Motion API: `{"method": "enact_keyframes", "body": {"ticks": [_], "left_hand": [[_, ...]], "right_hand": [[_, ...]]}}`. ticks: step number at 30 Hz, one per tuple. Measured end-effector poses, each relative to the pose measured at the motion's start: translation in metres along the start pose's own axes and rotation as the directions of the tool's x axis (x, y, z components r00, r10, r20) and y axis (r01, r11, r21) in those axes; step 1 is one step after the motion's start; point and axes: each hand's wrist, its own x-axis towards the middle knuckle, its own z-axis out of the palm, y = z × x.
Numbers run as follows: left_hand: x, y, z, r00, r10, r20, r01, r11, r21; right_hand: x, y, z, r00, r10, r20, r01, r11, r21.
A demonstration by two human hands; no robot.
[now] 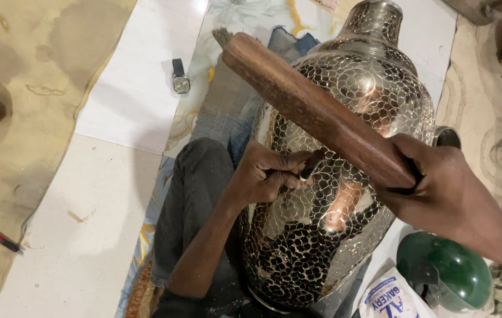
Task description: The person sits on the floor with a large engraved brass vase held between the legs and taps a small punch against the vase surface using a wooden mallet, working the pattern across different areas. The person repositions the vase and the punch repeatedly to continue the pattern work.
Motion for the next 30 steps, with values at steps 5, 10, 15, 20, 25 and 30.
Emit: {"method": "enact_keyframes", "body": {"ticks": [5,10,15,20,25,30], "left_hand": [[0.001,-0.001,-0.003,1.000,-0.027,0.010,0.028,0.981,-0.193],[-0.005,-0.002,0.000,0.999,-0.026,-0.023,0.022,0.988,-0.151],[-0.002,-0.010,-0.002,0.999,0.051,0.012,-0.049,0.993,-0.106],[-0.005,-0.011,-0.003,1.000,-0.012,0.000,0.012,0.994,-0.110],[-0.007,-0.008,-0.003,0.997,-0.077,-0.003,0.076,0.988,-0.132],[-0.005,-0.004,-0.003,0.996,-0.092,0.016,0.094,0.987,-0.131]], "right_hand": [[0.001,0.017,0.012,0.952,-0.220,-0.215,0.271,0.928,0.254],[0.000,0.032,0.018,0.884,-0.365,-0.291,0.456,0.809,0.371],[0.008,0.032,0.004,0.979,-0.204,-0.022,0.204,0.979,0.004],[0.007,0.013,-0.007,0.986,-0.155,0.058,0.151,0.986,0.065],[0.005,0.009,-0.006,0.982,-0.134,0.133,0.154,0.976,-0.156],[0.011,0.031,0.000,0.967,-0.216,0.135,0.235,0.960,-0.150]]}}
